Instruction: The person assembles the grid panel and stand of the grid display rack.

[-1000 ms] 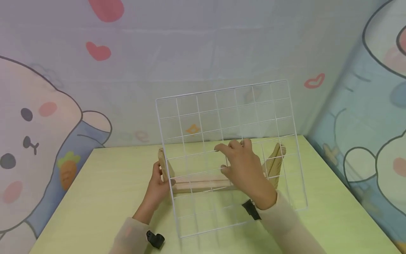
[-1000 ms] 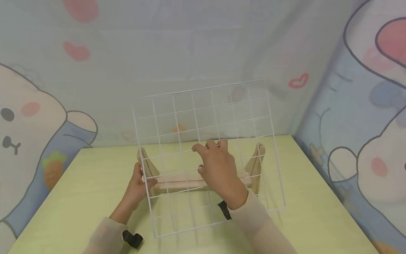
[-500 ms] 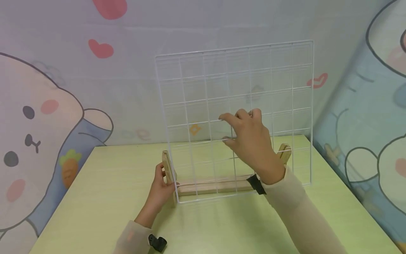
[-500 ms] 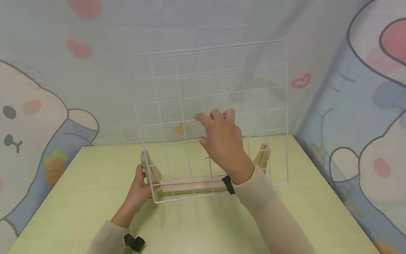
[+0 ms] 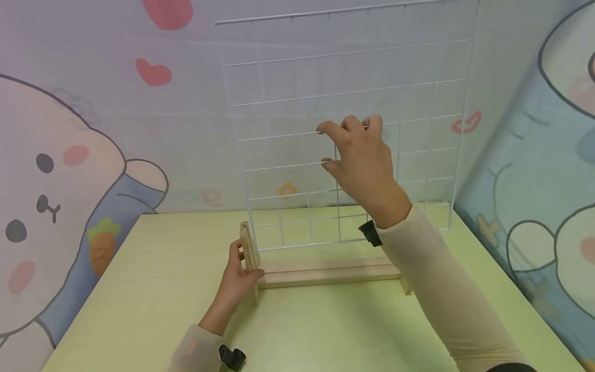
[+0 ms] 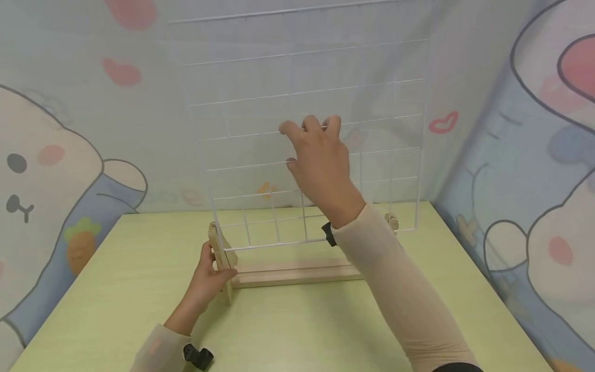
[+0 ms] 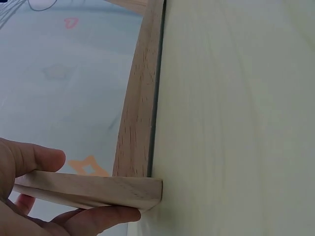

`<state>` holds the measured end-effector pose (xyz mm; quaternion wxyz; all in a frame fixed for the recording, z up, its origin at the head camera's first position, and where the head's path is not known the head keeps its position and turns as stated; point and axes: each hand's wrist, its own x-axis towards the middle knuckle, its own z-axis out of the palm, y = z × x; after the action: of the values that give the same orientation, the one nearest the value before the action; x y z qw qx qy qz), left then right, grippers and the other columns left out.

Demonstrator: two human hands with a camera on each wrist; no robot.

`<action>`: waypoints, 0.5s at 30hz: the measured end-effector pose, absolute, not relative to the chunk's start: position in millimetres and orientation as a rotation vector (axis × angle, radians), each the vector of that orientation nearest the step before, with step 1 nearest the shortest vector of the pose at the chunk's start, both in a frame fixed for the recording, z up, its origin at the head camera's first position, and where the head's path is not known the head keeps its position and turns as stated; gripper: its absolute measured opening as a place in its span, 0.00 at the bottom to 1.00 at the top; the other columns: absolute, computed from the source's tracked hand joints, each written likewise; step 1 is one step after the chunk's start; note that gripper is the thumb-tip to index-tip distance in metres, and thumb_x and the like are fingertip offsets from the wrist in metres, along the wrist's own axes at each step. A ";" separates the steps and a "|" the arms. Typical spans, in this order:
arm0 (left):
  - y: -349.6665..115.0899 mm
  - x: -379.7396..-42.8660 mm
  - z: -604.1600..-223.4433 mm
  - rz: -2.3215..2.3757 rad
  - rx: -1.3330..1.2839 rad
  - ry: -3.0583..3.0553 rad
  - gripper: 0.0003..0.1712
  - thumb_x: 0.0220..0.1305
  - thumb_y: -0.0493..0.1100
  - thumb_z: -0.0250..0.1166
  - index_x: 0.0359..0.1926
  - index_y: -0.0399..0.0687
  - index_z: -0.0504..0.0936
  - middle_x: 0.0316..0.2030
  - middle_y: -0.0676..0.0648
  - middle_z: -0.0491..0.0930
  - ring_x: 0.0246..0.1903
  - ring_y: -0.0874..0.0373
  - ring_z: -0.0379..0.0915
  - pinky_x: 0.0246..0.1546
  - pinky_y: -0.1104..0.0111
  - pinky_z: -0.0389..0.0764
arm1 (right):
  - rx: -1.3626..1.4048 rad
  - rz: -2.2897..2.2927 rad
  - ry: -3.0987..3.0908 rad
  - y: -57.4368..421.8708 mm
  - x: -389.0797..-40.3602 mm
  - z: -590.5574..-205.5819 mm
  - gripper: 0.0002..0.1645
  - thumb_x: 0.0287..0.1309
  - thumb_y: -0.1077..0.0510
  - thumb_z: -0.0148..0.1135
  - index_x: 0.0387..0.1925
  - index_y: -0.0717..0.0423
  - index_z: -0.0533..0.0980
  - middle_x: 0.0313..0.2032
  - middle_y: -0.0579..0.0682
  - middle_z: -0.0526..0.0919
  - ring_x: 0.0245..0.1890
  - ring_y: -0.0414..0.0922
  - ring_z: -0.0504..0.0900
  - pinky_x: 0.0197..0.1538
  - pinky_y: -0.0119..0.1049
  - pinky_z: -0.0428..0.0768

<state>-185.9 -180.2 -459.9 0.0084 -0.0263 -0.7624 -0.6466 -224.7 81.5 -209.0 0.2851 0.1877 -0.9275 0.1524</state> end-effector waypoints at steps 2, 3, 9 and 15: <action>-179.6 -186.1 -460.4 -2.022 -0.089 -2.380 0.45 0.67 0.27 0.62 0.78 0.49 0.51 0.65 0.28 0.64 0.57 0.31 0.75 0.49 0.49 0.82 | 0.500 0.396 -2.494 79.3 -227.4 -206.2 0.32 0.61 0.60 0.77 0.66 0.44 0.78 0.48 0.54 0.78 0.56 0.62 0.64 0.29 0.47 0.83; -179.1 -186.3 -460.5 -2.021 -0.093 -2.379 0.45 0.67 0.27 0.62 0.78 0.49 0.51 0.65 0.28 0.65 0.57 0.31 0.75 0.48 0.49 0.82 | 0.500 0.393 -2.499 78.5 -228.4 -205.2 0.32 0.61 0.60 0.77 0.66 0.44 0.78 0.48 0.54 0.78 0.56 0.62 0.64 0.29 0.47 0.83; -175.1 -187.3 -460.8 -2.005 -0.085 -2.381 0.45 0.66 0.26 0.62 0.78 0.49 0.52 0.64 0.27 0.65 0.54 0.35 0.77 0.47 0.51 0.83 | 0.491 0.382 -2.504 76.2 -234.7 -200.8 0.32 0.61 0.59 0.77 0.66 0.44 0.78 0.49 0.56 0.78 0.56 0.62 0.65 0.31 0.47 0.84; -171.7 -189.4 -460.9 -1.964 -0.076 -2.394 0.44 0.65 0.26 0.62 0.77 0.48 0.53 0.63 0.27 0.66 0.50 0.37 0.78 0.45 0.54 0.82 | 0.479 0.370 -2.484 74.9 -241.8 -198.5 0.31 0.63 0.58 0.77 0.66 0.44 0.78 0.50 0.56 0.78 0.58 0.62 0.64 0.31 0.46 0.84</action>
<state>-189.4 -171.7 -460.9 0.0222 -0.0244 -0.7726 -0.6340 -241.8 74.9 -198.5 0.2884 0.1796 -0.9302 0.1387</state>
